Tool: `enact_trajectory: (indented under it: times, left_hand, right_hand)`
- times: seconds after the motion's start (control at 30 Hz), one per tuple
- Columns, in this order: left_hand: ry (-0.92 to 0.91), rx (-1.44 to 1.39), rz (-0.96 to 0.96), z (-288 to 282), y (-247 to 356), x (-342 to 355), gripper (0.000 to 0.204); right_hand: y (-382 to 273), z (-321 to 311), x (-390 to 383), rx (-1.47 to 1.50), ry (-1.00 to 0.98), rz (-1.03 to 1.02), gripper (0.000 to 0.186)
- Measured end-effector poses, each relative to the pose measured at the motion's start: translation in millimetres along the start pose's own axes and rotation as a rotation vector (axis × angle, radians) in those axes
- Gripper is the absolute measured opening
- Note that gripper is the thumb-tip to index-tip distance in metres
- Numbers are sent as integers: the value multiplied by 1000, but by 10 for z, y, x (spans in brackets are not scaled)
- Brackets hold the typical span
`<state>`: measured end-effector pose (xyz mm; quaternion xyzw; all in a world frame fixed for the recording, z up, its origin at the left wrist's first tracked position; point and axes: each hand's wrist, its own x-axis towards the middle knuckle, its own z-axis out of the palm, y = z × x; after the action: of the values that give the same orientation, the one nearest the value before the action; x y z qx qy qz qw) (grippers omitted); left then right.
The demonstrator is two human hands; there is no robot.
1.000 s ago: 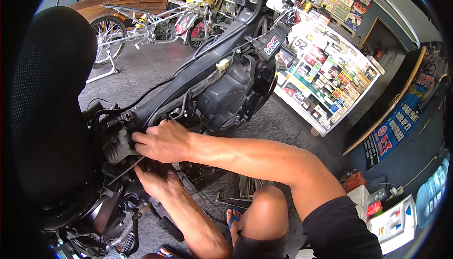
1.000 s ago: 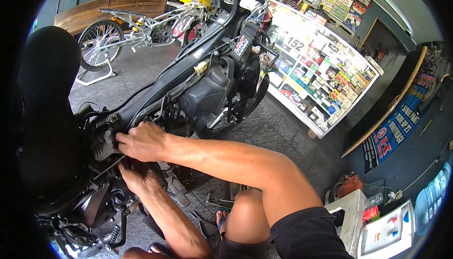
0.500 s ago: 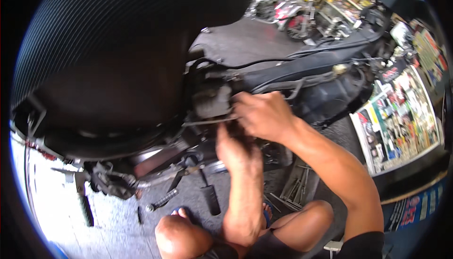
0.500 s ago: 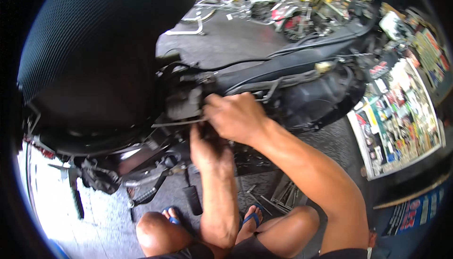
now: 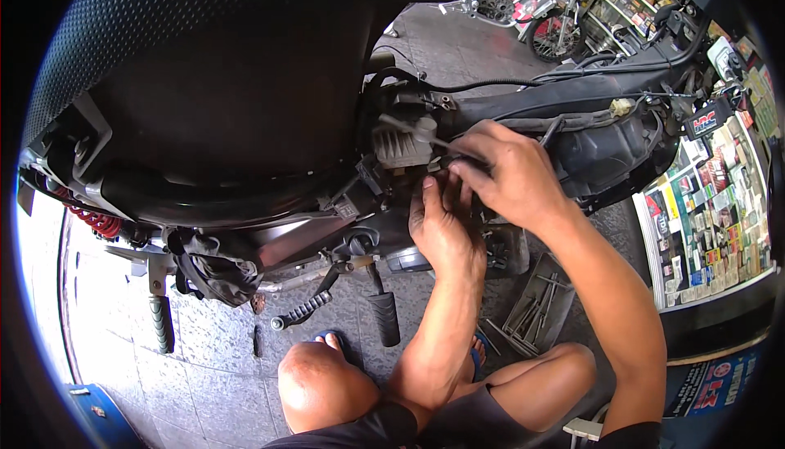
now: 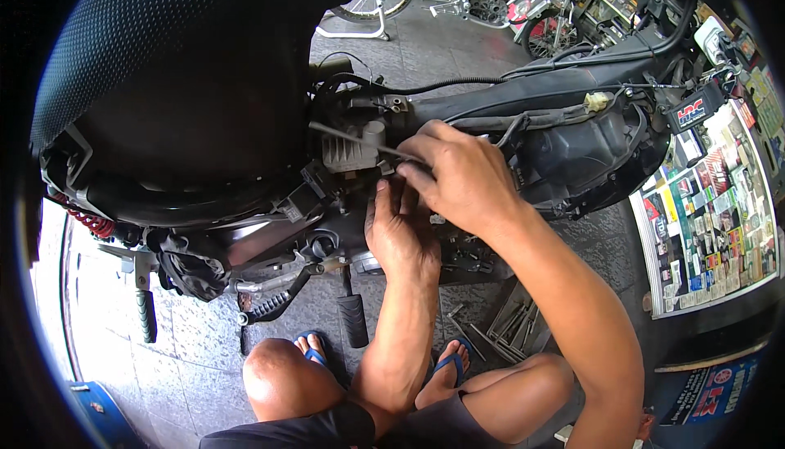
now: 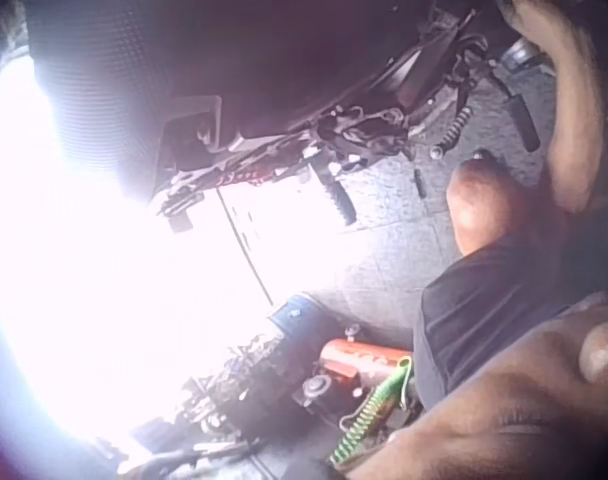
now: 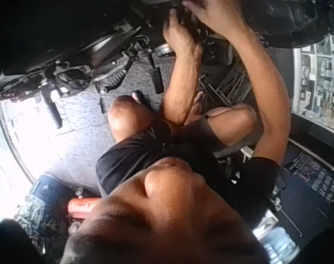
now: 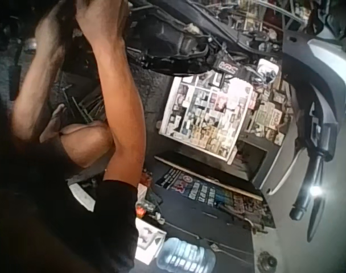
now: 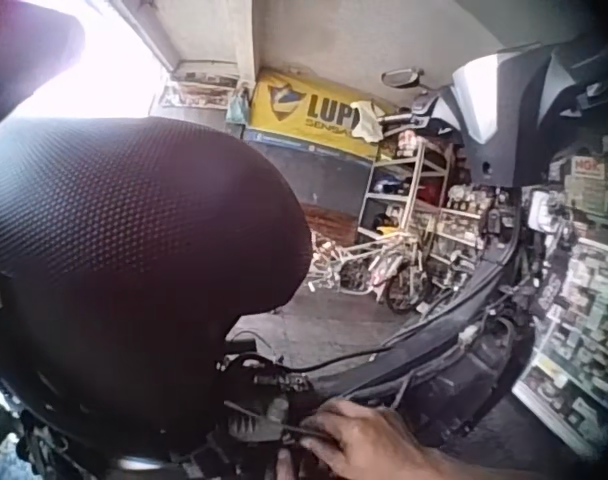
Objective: The person works on a motorcycle engine, detaching wires and components by hand. After picking up a screwdriver from a tool cart, the person uses the screwdriver and their hands to loosen and remove engine parts from the motorcycle.
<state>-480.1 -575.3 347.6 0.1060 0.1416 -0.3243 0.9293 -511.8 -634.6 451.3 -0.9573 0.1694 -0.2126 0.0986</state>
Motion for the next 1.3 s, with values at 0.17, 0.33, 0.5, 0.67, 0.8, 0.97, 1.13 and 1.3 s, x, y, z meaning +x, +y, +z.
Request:
enact_trajectory:
  times: [0.17,0.33,0.5,0.67,0.8,0.97,1.13,1.3]
  left_hand:
    - [-47,-17,4,-77,-29,98,19]
    - [-59,-23,-71,-147,24,122,25]
    - [-68,-99,-171,-52,44,84,34]
    - [-93,-82,-170,-33,42,74,38]
    - [-137,-101,-182,-50,24,105,40]
    - [-186,-124,-191,-105,19,154,39]
    - [-76,-12,-95,-232,48,208,24]
    - [-13,28,-58,-104,-14,112,29]
  right_hand:
    - [-134,168,94,-300,-156,-50,18]
    - [-49,185,135,-334,-142,-165,17]
    - [7,286,63,-313,-43,-233,14]
    - [27,345,72,-270,40,-229,13]
    - [-55,359,83,-307,29,-143,10]
    - [-53,283,4,-272,36,-84,20]
    - [-224,-112,-387,-233,48,44,28]
    - [45,-239,-661,-323,-147,210,30]
